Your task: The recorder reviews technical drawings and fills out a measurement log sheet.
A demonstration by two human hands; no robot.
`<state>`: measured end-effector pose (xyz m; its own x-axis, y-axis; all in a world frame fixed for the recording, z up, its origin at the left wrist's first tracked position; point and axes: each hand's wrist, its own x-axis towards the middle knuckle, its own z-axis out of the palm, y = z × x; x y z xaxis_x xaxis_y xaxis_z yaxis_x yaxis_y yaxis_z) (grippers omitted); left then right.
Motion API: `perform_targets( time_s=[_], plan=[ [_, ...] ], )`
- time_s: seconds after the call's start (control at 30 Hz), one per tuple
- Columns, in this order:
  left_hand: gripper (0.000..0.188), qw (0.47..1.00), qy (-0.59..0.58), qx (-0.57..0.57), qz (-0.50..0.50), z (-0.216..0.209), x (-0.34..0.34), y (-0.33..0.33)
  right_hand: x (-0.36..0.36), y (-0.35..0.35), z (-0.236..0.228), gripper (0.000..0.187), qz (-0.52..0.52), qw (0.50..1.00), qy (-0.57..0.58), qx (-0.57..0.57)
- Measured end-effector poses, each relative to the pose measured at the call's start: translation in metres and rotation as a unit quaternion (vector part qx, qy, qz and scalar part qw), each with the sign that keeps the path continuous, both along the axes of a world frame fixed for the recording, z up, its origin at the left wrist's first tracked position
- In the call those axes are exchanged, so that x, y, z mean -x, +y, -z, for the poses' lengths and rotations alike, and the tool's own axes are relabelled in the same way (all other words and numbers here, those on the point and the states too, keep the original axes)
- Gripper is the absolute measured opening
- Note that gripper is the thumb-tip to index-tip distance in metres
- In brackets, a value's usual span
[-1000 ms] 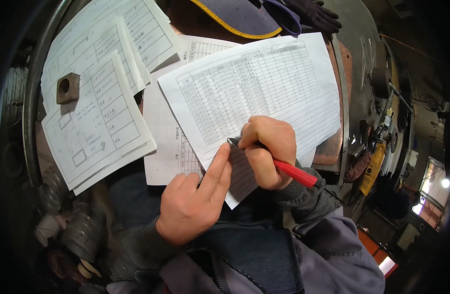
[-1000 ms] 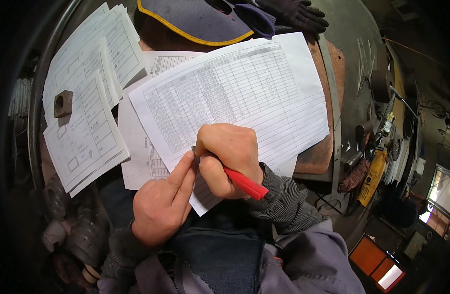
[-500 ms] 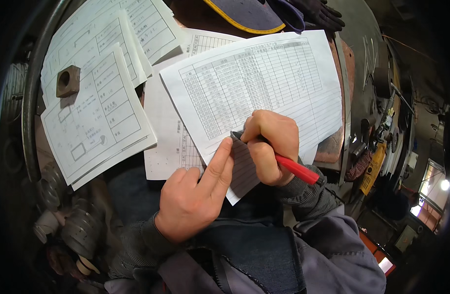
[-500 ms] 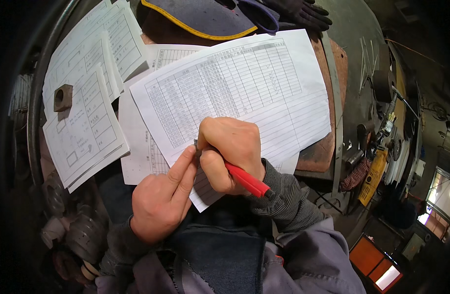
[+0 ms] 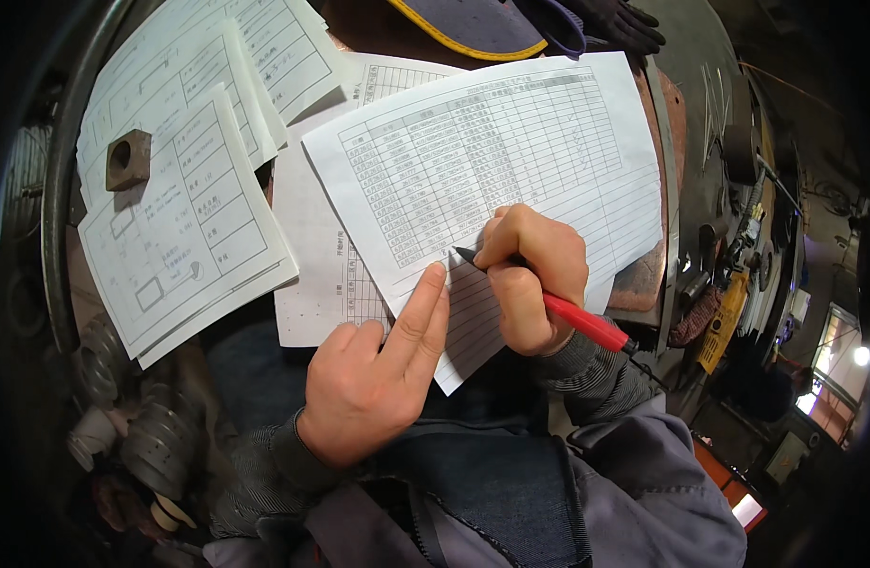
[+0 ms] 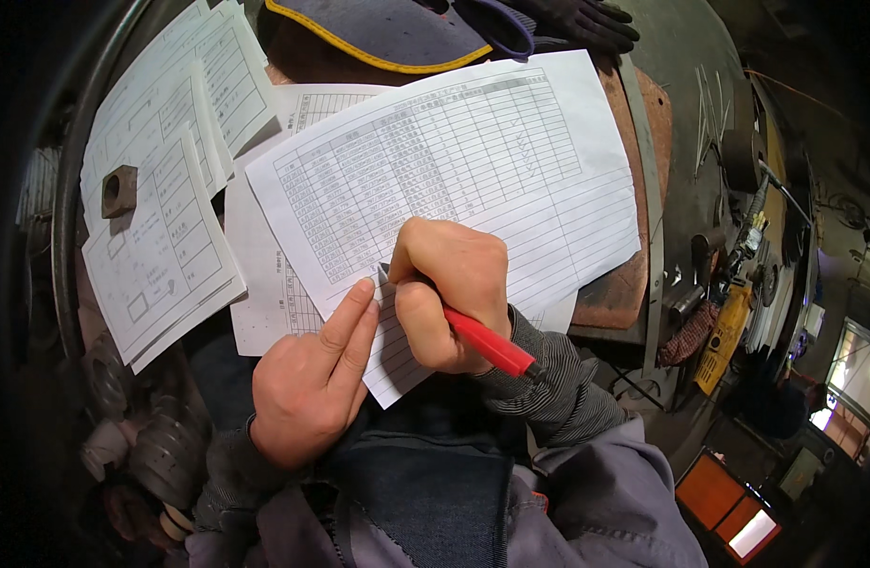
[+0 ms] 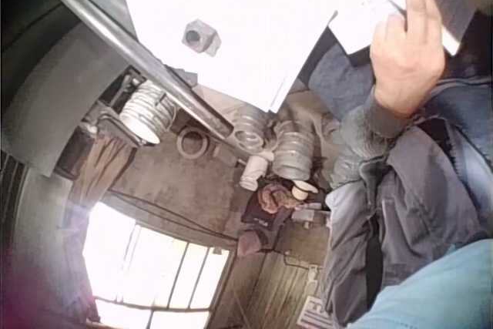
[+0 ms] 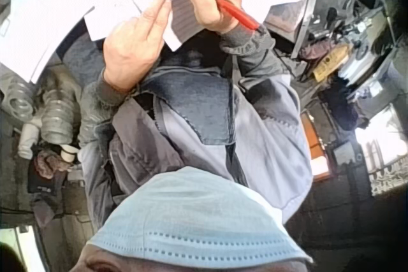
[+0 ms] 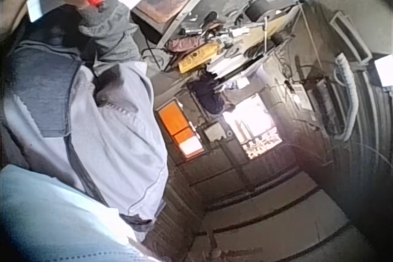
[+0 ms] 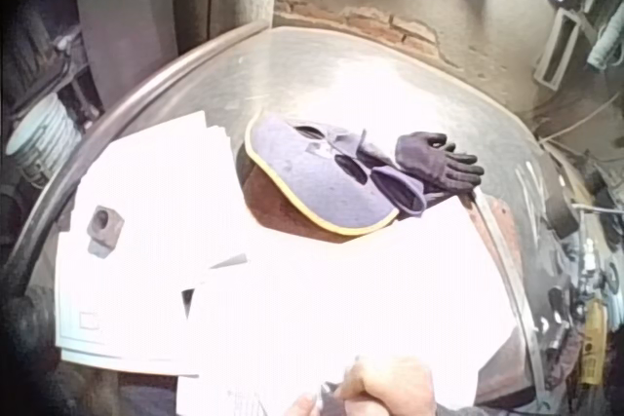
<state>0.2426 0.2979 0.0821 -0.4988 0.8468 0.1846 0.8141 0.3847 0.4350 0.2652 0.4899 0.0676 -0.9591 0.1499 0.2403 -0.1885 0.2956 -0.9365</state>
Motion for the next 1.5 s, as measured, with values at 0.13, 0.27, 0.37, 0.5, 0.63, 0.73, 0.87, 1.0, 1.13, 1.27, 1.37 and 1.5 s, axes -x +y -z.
perform_targets(
  time_s=[0.13, 0.27, 0.37, 0.5, 0.63, 0.73, 0.87, 1.0, 1.13, 1.27, 1.37, 1.5],
  plan=[
    [0.05, 1.0, 0.012, -0.006, -0.006, 0.001, 0.0, -0.002, 0.001, 0.0, 0.001, 0.006, -0.003, 0.999, 0.012, -0.046],
    [0.044, 0.999, 0.023, -0.021, -0.01, 0.007, -0.004, 0.0, -0.001, 0.002, 0.003, 0.004, -0.002, 0.997, 0.032, -0.072],
    [0.037, 0.999, 0.034, -0.023, -0.015, 0.004, -0.006, 0.001, -0.003, 0.001, -0.007, 0.004, 0.002, 0.997, -0.01, -0.07],
    [0.03, 0.999, 0.04, -0.009, -0.015, 0.002, -0.006, -0.001, -0.005, 0.0, -0.005, 0.005, 0.01, 0.998, -0.022, -0.058],
    [0.03, 0.999, 0.039, -0.023, -0.027, 0.003, -0.006, -0.001, -0.006, 0.0, -0.002, 0.006, -0.008, 0.999, -0.021, -0.047],
    [0.031, 0.998, 0.036, -0.033, -0.033, 0.004, -0.005, 0.001, -0.003, 0.001, -0.004, 0.005, 0.01, 0.998, -0.019, -0.058],
    [0.033, 0.996, 0.027, -0.068, -0.056, 0.011, -0.003, -0.005, 0.0, -0.004, -0.003, 0.005, -0.001, 0.998, -0.017, -0.062],
    [0.042, 0.991, 0.053, -0.084, -0.093, 0.021, -0.017, -0.008, -0.009, 0.0, 0.015, 0.014, 0.04, 0.995, -0.014, -0.094],
    [0.024, 0.969, 0.087, -0.198, -0.116, 0.043, -0.023, 0.027, -0.017, 0.012, 0.006, 0.016, 0.126, 0.989, -0.08, -0.016],
    [0.021, 0.969, 0.114, -0.159, -0.153, 0.043, -0.032, 0.014, -0.007, -0.005, 0.008, 0.014, 0.098, 0.992, -0.057, -0.049],
    [0.021, 0.968, 0.106, -0.163, -0.158, 0.046, -0.035, 0.011, -0.005, -0.004, 0.018, 0.016, 0.107, 0.991, -0.045, -0.07],
    [0.022, 0.967, 0.104, -0.185, -0.142, 0.048, -0.032, 0.015, -0.005, 0.007, 0.021, 0.017, 0.102, 0.99, -0.039, -0.085]
  ],
)
